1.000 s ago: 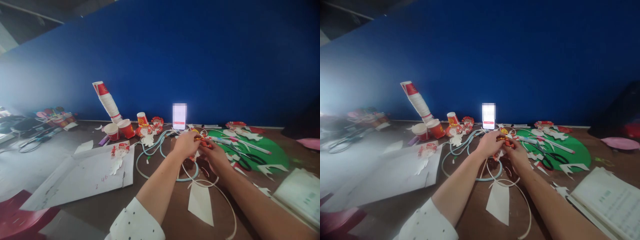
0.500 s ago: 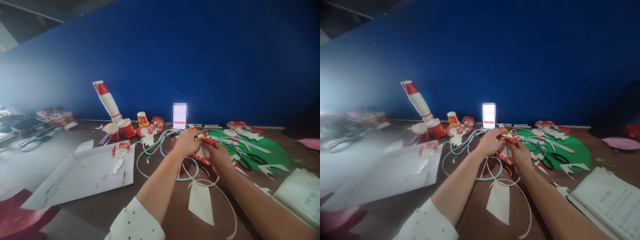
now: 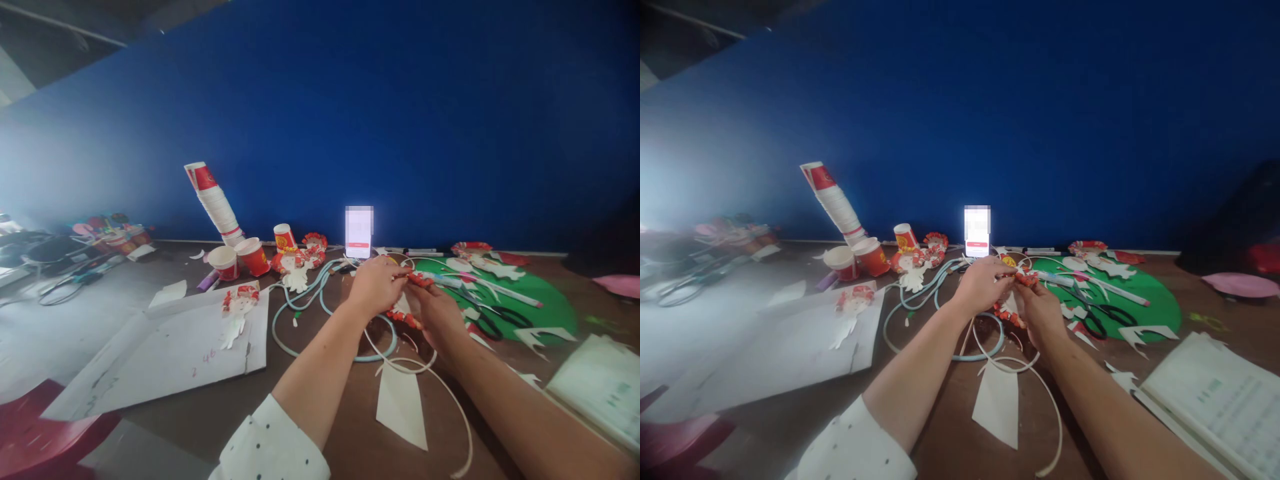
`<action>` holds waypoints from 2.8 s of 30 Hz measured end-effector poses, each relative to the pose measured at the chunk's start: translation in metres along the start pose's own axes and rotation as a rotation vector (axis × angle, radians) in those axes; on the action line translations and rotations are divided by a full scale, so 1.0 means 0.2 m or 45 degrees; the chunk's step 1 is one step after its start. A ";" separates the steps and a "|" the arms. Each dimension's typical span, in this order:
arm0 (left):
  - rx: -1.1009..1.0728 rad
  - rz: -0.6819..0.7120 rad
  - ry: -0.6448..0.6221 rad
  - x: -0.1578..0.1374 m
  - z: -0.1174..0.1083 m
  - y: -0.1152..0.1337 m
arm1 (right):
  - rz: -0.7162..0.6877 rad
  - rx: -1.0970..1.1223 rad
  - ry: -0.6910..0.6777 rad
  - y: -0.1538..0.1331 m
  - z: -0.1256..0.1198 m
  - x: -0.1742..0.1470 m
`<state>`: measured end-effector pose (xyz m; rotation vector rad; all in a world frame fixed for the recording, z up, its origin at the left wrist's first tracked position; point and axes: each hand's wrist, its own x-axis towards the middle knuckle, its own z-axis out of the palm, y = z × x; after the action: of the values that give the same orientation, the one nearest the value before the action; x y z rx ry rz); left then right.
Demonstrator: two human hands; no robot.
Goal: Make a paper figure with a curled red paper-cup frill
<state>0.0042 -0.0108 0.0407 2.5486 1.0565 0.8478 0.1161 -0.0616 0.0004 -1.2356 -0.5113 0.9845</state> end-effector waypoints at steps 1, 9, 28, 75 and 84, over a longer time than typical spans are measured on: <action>0.035 -0.005 -0.009 0.00 0.00 0.00 | -0.013 -0.002 -0.010 0.01 0.00 0.01; 0.310 0.017 -0.058 -0.01 -0.02 0.02 | -0.081 -0.297 0.012 0.04 -0.03 0.02; 0.319 -0.016 -0.018 -0.01 -0.01 0.04 | -0.320 -0.640 0.058 0.07 -0.05 0.04; 0.500 -0.080 -0.023 -0.01 0.00 0.03 | -0.416 -0.888 -0.015 0.08 -0.06 0.04; 0.409 -0.117 0.020 -0.01 -0.01 0.02 | -0.475 -0.925 -0.026 0.05 -0.05 0.02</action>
<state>0.0042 -0.0145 0.0424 2.7248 1.4033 0.7257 0.1226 -0.0632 -0.0126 -1.6833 -1.1342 0.4938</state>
